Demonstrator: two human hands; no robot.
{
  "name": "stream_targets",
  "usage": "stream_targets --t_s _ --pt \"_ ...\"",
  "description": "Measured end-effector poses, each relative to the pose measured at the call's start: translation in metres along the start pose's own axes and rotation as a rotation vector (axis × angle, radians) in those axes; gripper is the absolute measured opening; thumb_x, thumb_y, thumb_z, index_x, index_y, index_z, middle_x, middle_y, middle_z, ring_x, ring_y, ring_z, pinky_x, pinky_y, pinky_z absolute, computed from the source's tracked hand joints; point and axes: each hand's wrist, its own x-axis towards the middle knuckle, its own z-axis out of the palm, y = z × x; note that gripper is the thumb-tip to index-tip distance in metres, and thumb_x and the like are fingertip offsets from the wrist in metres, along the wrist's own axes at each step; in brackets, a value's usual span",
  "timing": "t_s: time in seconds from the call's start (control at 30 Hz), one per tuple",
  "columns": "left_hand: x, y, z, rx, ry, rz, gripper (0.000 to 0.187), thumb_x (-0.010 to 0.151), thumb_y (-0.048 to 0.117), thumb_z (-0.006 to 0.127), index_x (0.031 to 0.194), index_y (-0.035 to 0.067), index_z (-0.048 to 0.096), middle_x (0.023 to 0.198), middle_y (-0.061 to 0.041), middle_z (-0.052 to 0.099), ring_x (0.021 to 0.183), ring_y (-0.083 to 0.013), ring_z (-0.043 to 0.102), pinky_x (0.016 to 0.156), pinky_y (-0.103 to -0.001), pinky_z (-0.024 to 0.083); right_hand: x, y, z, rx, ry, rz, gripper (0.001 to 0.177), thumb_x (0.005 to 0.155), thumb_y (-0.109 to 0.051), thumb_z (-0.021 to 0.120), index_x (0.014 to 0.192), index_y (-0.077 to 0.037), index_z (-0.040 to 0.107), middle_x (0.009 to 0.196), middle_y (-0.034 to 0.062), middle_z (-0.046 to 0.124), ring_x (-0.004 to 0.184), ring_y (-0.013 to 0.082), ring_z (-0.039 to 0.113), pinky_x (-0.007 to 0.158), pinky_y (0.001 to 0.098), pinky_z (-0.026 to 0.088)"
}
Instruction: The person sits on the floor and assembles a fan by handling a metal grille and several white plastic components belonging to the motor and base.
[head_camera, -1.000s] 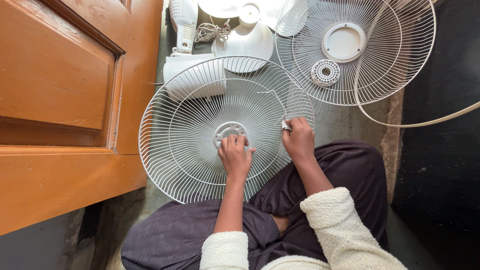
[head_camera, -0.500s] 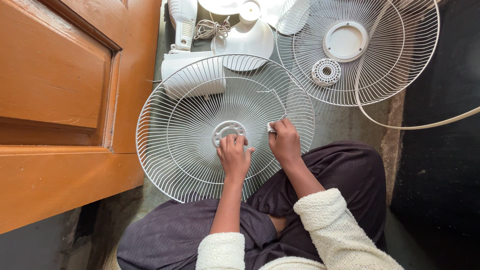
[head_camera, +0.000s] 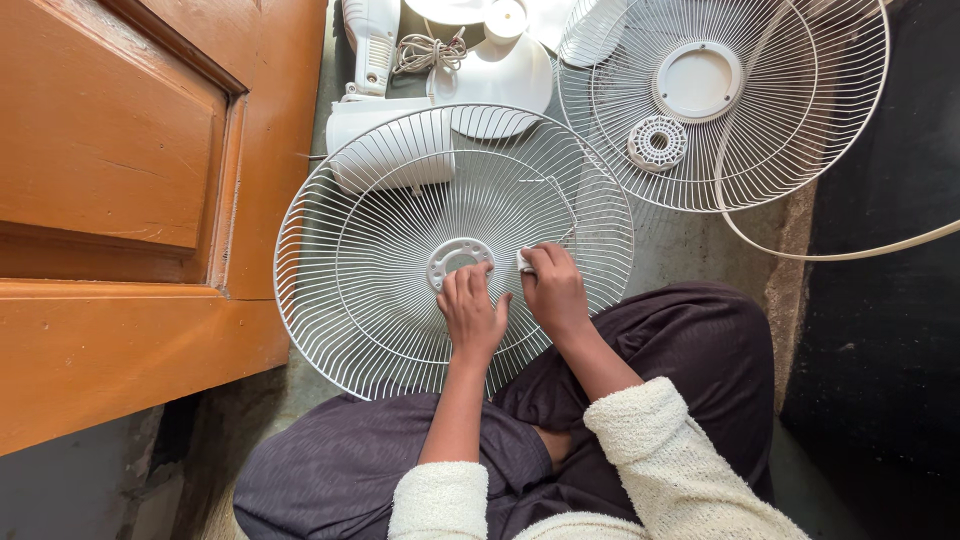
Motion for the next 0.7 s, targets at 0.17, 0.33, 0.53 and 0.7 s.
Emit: stream_targets --t_s 0.17,0.33,0.53,0.7 --pt "-0.001 0.0 0.0 -0.037 0.037 0.024 0.061 0.079 0.028 0.084 0.131 0.015 0.054 0.124 -0.002 0.059 0.124 -0.0262 0.048 0.1 -0.047 0.035 -0.004 -0.008 0.006 0.01 -0.026 -0.058 0.03 0.081 0.0 0.072 0.111 -0.001 0.069 0.111 0.0132 0.068 0.102 0.0331 0.065 0.088 0.0425 0.055" --pt "-0.001 -0.001 0.001 -0.054 0.056 0.036 0.056 0.082 0.025 0.077 0.132 0.012 0.054 0.127 -0.004 0.06 0.125 -0.0283 0.048 0.101 -0.049 0.034 -0.005 -0.016 0.01 0.03 -0.063 -0.111 0.035 0.077 0.004 0.068 0.112 -0.001 0.069 0.111 0.0116 0.066 0.103 0.0317 0.063 0.09 0.041 0.055" --pt "-0.001 -0.002 0.004 -0.064 0.064 0.026 0.055 0.084 0.025 0.075 0.133 0.012 0.053 0.128 -0.005 0.06 0.127 -0.0287 0.049 0.102 -0.05 0.035 -0.006 -0.018 0.014 0.012 -0.057 -0.172 0.038 0.074 0.005 0.067 0.111 -0.001 0.068 0.112 0.0111 0.064 0.107 0.0313 0.061 0.091 0.0399 0.055" --pt "0.001 -0.002 0.001 -0.042 0.042 0.042 0.055 0.086 0.028 0.076 0.135 0.016 0.054 0.121 -0.003 0.06 0.123 -0.0278 0.049 0.101 -0.05 0.035 -0.007 -0.014 0.014 -0.042 -0.069 -0.134 0.035 0.076 0.004 0.07 0.111 -0.001 0.07 0.109 0.0107 0.063 0.103 0.0293 0.061 0.089 0.0386 0.056"
